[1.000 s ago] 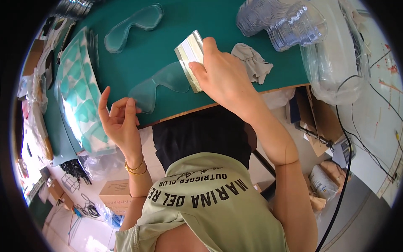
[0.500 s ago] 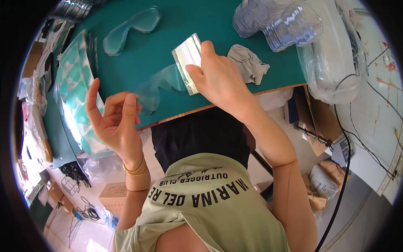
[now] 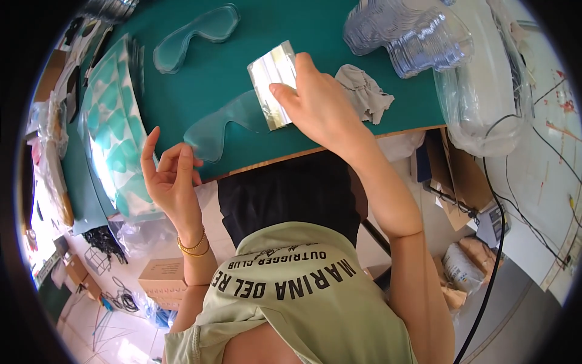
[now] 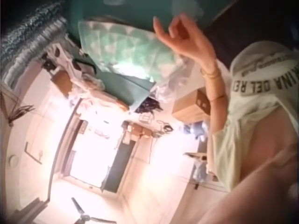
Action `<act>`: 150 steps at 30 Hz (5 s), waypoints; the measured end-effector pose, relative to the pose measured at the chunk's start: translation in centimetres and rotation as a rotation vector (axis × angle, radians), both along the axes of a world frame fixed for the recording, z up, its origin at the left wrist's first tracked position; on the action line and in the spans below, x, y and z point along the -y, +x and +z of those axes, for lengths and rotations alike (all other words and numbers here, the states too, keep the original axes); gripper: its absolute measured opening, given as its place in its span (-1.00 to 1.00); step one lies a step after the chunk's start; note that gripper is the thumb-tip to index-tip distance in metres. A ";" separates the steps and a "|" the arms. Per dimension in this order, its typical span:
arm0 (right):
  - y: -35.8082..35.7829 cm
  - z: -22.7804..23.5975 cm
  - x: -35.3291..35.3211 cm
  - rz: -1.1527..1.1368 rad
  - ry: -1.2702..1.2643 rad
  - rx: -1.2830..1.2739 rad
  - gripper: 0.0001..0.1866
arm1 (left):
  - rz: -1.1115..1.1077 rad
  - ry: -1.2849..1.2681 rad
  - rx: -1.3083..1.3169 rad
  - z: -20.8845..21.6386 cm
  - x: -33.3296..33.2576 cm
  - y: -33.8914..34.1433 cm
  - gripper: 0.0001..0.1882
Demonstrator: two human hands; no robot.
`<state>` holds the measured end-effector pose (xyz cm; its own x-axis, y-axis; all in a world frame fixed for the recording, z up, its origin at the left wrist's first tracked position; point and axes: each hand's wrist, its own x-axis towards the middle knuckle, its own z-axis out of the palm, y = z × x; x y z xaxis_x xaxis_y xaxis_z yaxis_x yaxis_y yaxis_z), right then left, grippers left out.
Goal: The recorder is inspecting, wiping, and organizing safety visors at a manual workstation.
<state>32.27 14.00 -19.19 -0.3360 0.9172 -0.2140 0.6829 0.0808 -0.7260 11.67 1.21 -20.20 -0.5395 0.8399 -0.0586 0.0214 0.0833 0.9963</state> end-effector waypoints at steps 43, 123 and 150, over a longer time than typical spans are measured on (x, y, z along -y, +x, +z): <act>0.0 0.2 -0.6 0.048 0.017 0.058 -0.55 | -0.110 0.083 0.061 2.9 -2.7 1.5 -0.42; -6.9 0.1 -1.0 0.330 0.054 -0.016 -0.56 | -0.015 -0.260 0.035 -0.3 0.6 -1.1 -0.50; -7.1 0.1 -0.3 0.268 0.110 0.024 -0.60 | 0.011 -0.236 -0.028 -0.5 0.9 -0.6 -0.48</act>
<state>25.21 14.29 -19.11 -0.5659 0.8144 -0.1287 0.6431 0.3383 -0.6870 11.02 0.33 -20.75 -0.5524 0.7991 -0.2374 0.0463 0.3137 0.9484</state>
